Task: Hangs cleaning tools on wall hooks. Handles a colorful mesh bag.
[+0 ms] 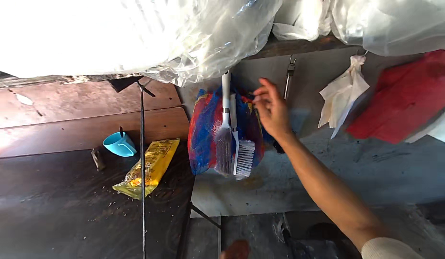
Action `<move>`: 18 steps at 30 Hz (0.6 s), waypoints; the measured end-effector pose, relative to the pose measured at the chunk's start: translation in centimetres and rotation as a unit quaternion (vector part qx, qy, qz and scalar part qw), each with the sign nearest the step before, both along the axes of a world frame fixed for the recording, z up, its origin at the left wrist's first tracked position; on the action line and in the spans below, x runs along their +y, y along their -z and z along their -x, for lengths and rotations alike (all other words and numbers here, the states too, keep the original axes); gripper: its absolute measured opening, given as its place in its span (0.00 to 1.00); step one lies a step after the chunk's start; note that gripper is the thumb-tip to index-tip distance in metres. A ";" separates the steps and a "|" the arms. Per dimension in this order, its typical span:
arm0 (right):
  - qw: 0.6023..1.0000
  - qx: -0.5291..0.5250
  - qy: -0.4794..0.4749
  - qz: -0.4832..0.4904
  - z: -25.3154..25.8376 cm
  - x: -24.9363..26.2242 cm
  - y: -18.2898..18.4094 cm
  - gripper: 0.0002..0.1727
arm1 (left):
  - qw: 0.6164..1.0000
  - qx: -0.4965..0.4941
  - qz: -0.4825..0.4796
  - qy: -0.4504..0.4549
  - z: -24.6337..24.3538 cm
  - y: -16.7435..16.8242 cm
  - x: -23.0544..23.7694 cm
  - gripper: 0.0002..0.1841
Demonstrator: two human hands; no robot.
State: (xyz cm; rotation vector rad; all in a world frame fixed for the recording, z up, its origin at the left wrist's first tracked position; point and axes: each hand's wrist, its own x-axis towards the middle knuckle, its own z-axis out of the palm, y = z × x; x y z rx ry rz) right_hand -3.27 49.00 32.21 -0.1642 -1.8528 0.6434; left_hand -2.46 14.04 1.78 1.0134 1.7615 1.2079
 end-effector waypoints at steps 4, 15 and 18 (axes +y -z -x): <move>0.992 -0.057 -0.049 0.098 6.9 -1.0 -1.5 0.33 | 0.987 0.052 -0.146 0.035 5.1 -5.4 3.8 0.18; 0.978 -0.137 0.148 0.050 11.9 -0.1 -3.7 0.35 | 0.979 -0.050 -0.197 0.033 7.0 -1.5 5.3 0.17; 0.976 -0.144 0.151 0.058 11.1 -0.4 -3.7 0.34 | 0.980 -0.088 -0.169 0.064 5.4 0.0 4.8 0.17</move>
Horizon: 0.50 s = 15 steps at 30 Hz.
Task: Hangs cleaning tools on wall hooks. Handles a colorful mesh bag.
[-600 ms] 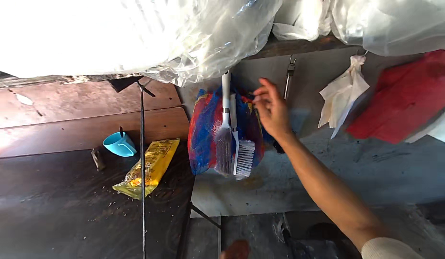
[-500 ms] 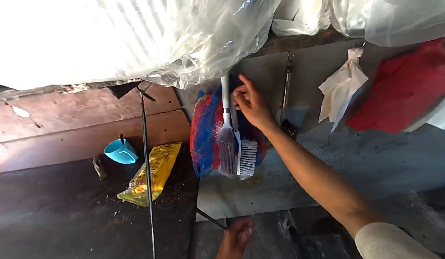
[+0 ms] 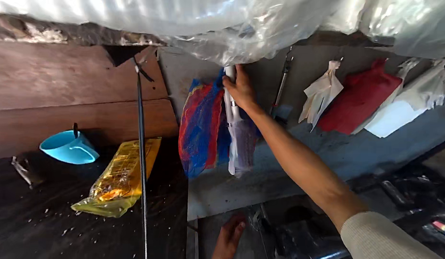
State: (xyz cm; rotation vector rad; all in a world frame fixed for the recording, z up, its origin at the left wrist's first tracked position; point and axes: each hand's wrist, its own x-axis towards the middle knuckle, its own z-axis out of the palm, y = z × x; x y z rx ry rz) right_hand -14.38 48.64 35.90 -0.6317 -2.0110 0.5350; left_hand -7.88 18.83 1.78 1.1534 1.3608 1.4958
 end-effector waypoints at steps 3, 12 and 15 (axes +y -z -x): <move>0.997 0.001 -0.060 0.053 -0.9 0.3 -0.8 0.30 | 0.999 -0.008 0.018 0.038 -0.7 0.3 -0.3 0.17; 0.986 0.061 -0.070 0.135 -2.6 0.1 -4.3 0.14 | 1.000 -0.008 0.009 -0.027 2.3 0.7 -1.5 0.17; 0.977 0.093 -0.099 0.165 -3.3 -0.1 -4.2 0.09 | 0.999 0.004 -0.010 -0.032 3.0 0.3 -1.1 0.16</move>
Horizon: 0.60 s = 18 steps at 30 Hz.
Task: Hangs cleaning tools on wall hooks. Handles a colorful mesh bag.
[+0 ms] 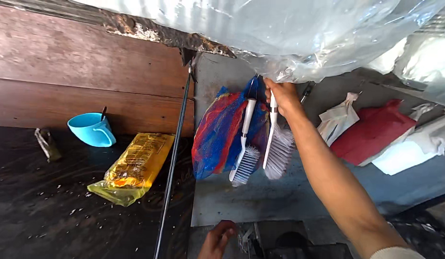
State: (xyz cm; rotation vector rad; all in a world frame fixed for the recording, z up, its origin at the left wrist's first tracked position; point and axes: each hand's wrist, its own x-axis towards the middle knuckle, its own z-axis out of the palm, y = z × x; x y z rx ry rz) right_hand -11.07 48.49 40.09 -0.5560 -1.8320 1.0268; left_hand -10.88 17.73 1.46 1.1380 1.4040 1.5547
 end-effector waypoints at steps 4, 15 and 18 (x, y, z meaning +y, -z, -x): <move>0.993 -0.111 0.013 -0.025 0.2 -0.8 4.8 0.22 | 0.999 0.011 -0.030 0.007 0.0 -0.4 1.2 0.14; 0.986 0.064 -0.074 0.131 1.5 -0.3 4.4 0.13 | 0.998 -0.020 -0.008 0.054 -2.2 -0.8 1.9 0.15; 0.983 0.055 -0.071 0.160 0.9 -0.1 3.5 0.11 | 0.998 -0.021 0.002 0.053 -2.3 -0.3 1.4 0.15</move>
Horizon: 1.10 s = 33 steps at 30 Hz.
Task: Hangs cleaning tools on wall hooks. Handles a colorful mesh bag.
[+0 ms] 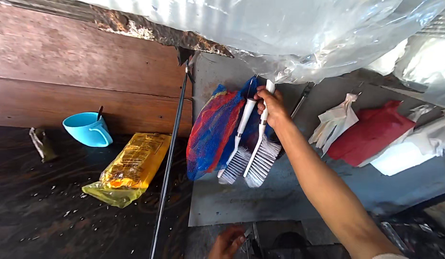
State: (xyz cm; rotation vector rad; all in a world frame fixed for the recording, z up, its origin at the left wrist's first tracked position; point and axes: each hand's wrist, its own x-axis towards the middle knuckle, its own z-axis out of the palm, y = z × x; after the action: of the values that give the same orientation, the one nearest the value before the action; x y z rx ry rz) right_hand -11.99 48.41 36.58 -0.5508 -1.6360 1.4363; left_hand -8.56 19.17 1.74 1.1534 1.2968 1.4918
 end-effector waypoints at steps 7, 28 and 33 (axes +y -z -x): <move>0.998 0.007 0.024 -0.056 -0.6 1.8 -4.1 0.02 | 0.999 -0.001 0.018 -0.030 0.9 0.8 -1.1 0.15; 0.982 0.090 -0.146 0.082 0.9 1.6 -3.3 0.17 | 0.999 -0.006 0.040 0.035 0.2 1.2 1.6 0.15; 0.961 0.163 -0.220 0.036 -2.3 1.1 -1.9 0.13 | 0.997 -0.033 0.056 0.028 0.2 1.3 1.0 0.15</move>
State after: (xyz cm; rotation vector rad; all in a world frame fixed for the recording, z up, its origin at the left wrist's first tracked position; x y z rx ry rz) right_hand -9.71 49.53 38.45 0.0266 -1.4970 1.8044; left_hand -8.80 20.17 0.48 1.0505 1.2766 1.3875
